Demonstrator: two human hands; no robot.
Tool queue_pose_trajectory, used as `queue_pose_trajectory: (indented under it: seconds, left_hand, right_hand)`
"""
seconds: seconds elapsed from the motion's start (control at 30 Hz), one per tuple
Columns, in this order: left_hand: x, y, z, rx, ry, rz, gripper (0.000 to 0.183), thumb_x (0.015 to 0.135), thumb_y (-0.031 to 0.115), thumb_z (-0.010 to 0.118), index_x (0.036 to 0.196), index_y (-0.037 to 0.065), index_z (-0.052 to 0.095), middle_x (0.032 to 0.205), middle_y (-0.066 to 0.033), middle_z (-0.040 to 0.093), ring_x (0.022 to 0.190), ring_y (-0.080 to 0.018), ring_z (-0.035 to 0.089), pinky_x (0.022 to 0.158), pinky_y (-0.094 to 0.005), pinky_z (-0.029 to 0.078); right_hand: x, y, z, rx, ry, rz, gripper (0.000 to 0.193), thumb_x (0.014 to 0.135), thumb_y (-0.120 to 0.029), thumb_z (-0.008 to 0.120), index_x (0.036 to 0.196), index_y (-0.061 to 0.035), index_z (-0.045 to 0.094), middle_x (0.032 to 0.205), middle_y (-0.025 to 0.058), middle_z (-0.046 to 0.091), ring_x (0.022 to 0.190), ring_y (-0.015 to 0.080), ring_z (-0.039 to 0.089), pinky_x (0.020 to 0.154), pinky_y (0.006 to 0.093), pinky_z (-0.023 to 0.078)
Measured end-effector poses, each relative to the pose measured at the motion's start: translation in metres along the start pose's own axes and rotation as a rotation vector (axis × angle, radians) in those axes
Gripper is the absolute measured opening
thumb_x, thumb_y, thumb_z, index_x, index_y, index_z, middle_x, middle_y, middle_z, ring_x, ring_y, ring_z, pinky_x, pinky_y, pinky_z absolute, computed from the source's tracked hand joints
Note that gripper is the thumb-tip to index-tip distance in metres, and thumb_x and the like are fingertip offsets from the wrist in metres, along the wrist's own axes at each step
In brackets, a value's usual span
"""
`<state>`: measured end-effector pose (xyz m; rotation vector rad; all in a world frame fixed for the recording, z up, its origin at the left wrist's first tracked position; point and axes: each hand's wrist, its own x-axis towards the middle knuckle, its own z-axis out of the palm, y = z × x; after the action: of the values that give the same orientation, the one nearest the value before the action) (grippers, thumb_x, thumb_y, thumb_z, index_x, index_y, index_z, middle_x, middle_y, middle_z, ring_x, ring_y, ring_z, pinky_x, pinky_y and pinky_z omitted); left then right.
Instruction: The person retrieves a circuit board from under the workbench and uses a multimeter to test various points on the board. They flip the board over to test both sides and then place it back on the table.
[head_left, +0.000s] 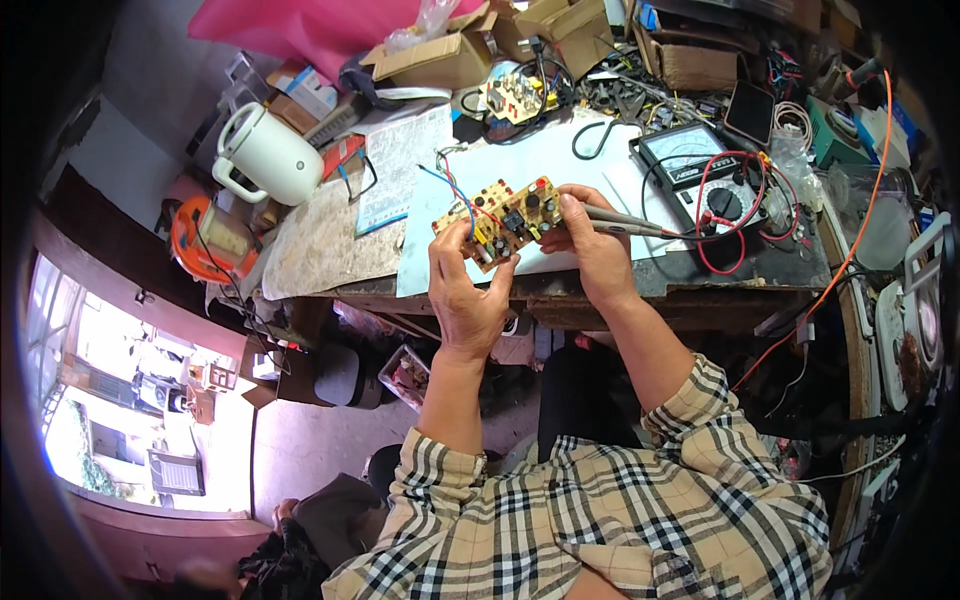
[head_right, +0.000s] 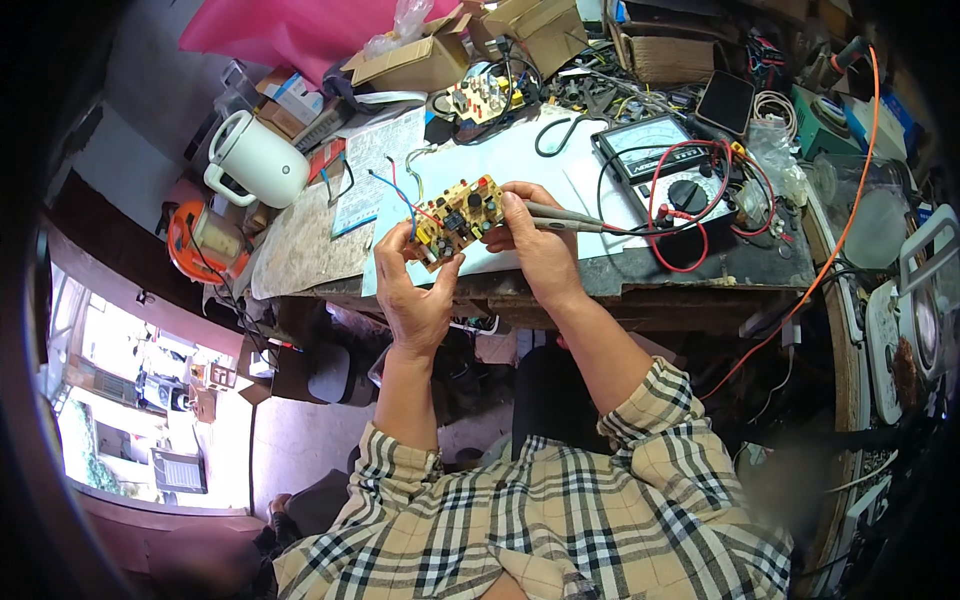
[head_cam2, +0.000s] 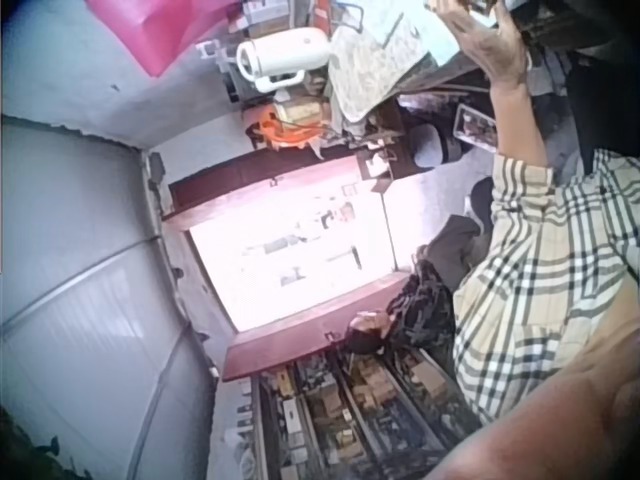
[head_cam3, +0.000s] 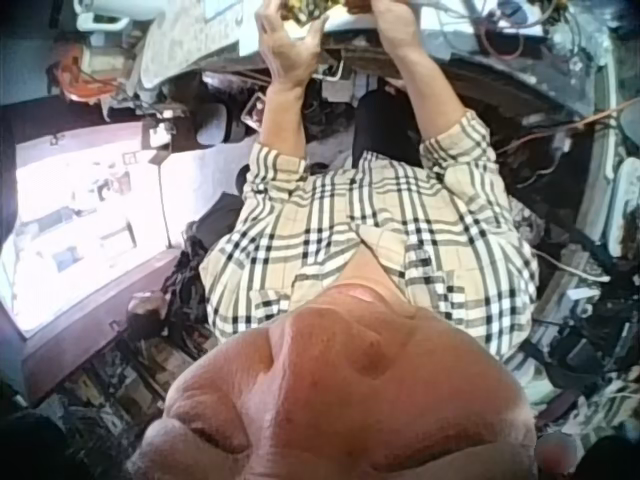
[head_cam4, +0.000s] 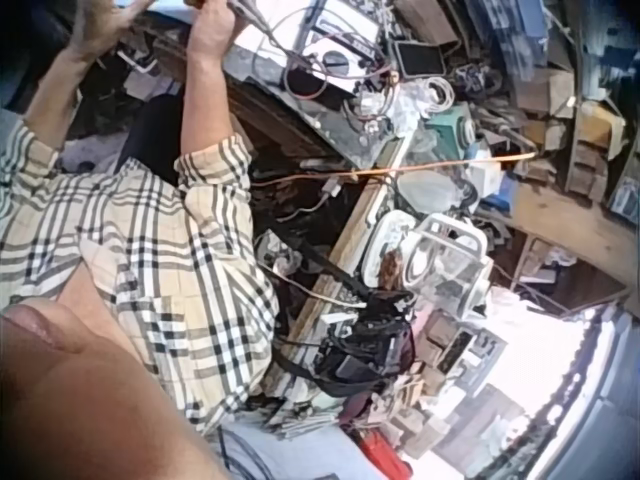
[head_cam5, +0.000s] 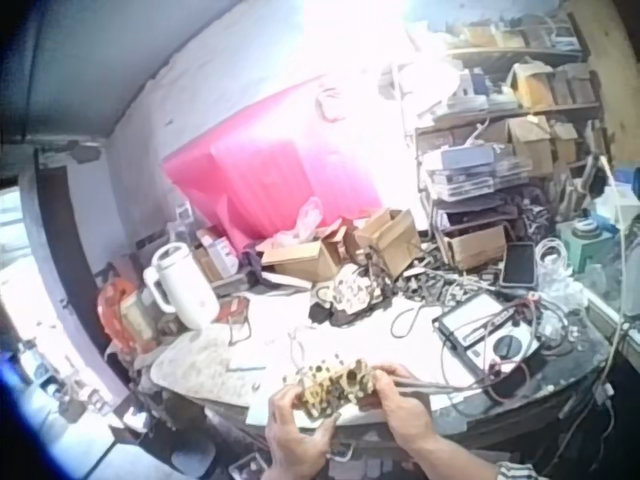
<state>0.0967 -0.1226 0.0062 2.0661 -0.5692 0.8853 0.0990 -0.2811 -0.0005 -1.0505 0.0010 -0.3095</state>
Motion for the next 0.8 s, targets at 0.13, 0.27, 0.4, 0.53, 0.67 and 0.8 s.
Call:
queue_pose_trajectory:
  seconds: [0.13, 0.27, 0.4, 0.53, 0.67, 0.8]
  left_hand:
    - [0.0008, -0.0019, 0.0014, -0.002, 0.004, 0.003, 0.063, 0.065, 0.004, 0.083, 0.119, 0.002, 0.051, 0.114, -0.0127, 0.056, 0.091, -0.0221, 0.058, 0.08, -0.0318, 0.049]
    - [-0.0003, 0.0001, -0.0031, 0.015, -0.022, -0.051, 0.064, 0.065, 0.003, 0.082, 0.12, 0.002, 0.049, 0.116, -0.0155, 0.056, 0.099, -0.0283, 0.059, 0.083, -0.0341, 0.051]
    - [-0.0029, -0.0045, -0.0006, -0.035, -0.019, -0.089, 0.063, 0.066, 0.003, 0.082, 0.12, 0.002, 0.049, 0.115, -0.0156, 0.057, 0.098, -0.0277, 0.061, 0.083, -0.0339, 0.051]
    - [-0.003, -0.0049, -0.0008, -0.052, 0.013, -0.087, 0.061, 0.066, 0.005, 0.083, 0.118, 0.001, 0.051, 0.112, -0.0134, 0.06, 0.093, -0.0228, 0.064, 0.082, -0.0319, 0.052]
    - [-0.0043, -0.0039, -0.0009, -0.047, 0.003, -0.081, 0.061, 0.066, 0.005, 0.082, 0.118, 0.002, 0.051, 0.111, -0.0135, 0.059, 0.093, -0.0268, 0.064, 0.081, -0.0344, 0.052]
    - [-0.0019, -0.0009, -0.0021, -0.039, -0.005, -0.093, 0.059, 0.066, 0.006, 0.083, 0.117, 0.002, 0.052, 0.108, -0.0128, 0.06, 0.093, -0.0255, 0.064, 0.081, -0.0344, 0.052]
  right_hand:
    - [-0.0017, -0.003, 0.0001, -0.014, 0.012, 0.006, 0.026, 0.096, -0.024, 0.055, 0.112, -0.003, 0.056, 0.089, 0.0076, 0.065, 0.065, 0.0144, 0.066, 0.06, 0.0272, 0.056]
    - [-0.0023, -0.0044, 0.0028, -0.015, 0.006, 0.011, 0.027, 0.097, -0.026, 0.055, 0.112, -0.0034, 0.056, 0.09, 0.0076, 0.065, 0.067, 0.0143, 0.066, 0.06, 0.0268, 0.056]
    - [-0.0017, -0.0018, 0.0005, -0.022, 0.001, -0.004, 0.027, 0.098, -0.024, 0.052, 0.113, -0.0027, 0.056, 0.09, 0.0083, 0.066, 0.066, 0.0138, 0.066, 0.058, 0.0258, 0.056]
    - [-0.0025, -0.0036, 0.0024, -0.026, 0.003, 0.007, 0.027, 0.097, -0.026, 0.053, 0.112, -0.0037, 0.056, 0.089, 0.0072, 0.065, 0.066, 0.0139, 0.066, 0.06, 0.027, 0.055]
    - [-0.0033, -0.003, 0.0001, -0.032, 0.005, 0.003, 0.027, 0.097, -0.026, 0.053, 0.112, -0.0037, 0.057, 0.089, 0.0072, 0.065, 0.066, 0.0137, 0.066, 0.06, 0.0269, 0.055]
    - [-0.0023, -0.0031, 0.0006, -0.012, 0.018, 0.006, 0.026, 0.099, -0.024, 0.051, 0.113, -0.0037, 0.057, 0.088, 0.0077, 0.066, 0.065, 0.0139, 0.067, 0.057, 0.0247, 0.055]
